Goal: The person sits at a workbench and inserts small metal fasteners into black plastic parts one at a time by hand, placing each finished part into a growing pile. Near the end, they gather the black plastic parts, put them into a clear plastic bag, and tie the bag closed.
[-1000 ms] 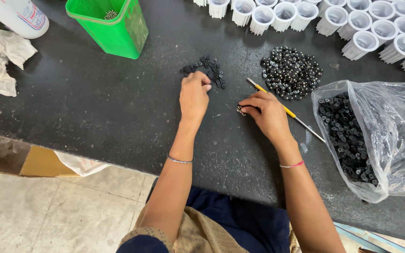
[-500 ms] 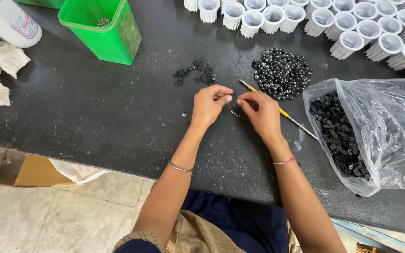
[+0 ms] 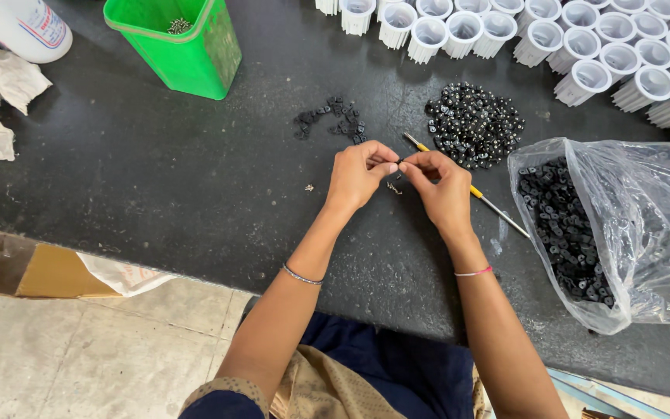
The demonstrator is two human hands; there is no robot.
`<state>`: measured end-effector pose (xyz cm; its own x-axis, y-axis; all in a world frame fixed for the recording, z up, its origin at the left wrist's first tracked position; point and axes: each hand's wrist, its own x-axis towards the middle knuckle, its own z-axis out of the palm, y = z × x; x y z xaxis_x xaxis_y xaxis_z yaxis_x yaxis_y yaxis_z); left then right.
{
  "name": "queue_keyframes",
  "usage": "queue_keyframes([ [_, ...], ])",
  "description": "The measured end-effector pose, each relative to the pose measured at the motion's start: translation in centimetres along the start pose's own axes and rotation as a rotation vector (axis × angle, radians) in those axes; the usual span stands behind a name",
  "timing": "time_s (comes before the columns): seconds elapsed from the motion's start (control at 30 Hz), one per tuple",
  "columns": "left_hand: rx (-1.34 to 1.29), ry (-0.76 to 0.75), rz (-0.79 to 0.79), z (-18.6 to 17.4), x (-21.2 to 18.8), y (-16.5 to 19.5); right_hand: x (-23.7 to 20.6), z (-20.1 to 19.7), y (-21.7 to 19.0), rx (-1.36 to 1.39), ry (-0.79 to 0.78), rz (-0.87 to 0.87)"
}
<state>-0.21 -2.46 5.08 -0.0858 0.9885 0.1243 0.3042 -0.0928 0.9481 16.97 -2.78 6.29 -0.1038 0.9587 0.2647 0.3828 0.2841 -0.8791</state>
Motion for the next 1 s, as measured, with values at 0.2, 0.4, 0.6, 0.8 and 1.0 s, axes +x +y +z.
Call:
queue_keyframes([
  [0.2, -0.102, -0.023, -0.003, -0.1, 0.0, 0.2, 0.2, -0.1, 0.7, 0.172, -0.029, 0.003],
  [0.4, -0.144, -0.042, 0.0, 0.0, -0.1, 0.2, 0.2, -0.2, 1.3, 0.194, -0.042, 0.04],
  [0.6, -0.253, -0.06, -0.022, 0.4, 0.1, -0.7, 0.2, 0.1, 1.6, 0.212, -0.01, 0.053],
  [0.8, -0.665, -0.111, -0.096, 1.2, 0.4, -2.3, 0.8, -0.2, 0.9, 0.333, -0.051, 0.079],
  [1.0, -0.873, -0.116, -0.189, 0.4, 0.6, -2.3, 0.0, -1.3, -0.2, -0.24, -0.12, -0.225],
])
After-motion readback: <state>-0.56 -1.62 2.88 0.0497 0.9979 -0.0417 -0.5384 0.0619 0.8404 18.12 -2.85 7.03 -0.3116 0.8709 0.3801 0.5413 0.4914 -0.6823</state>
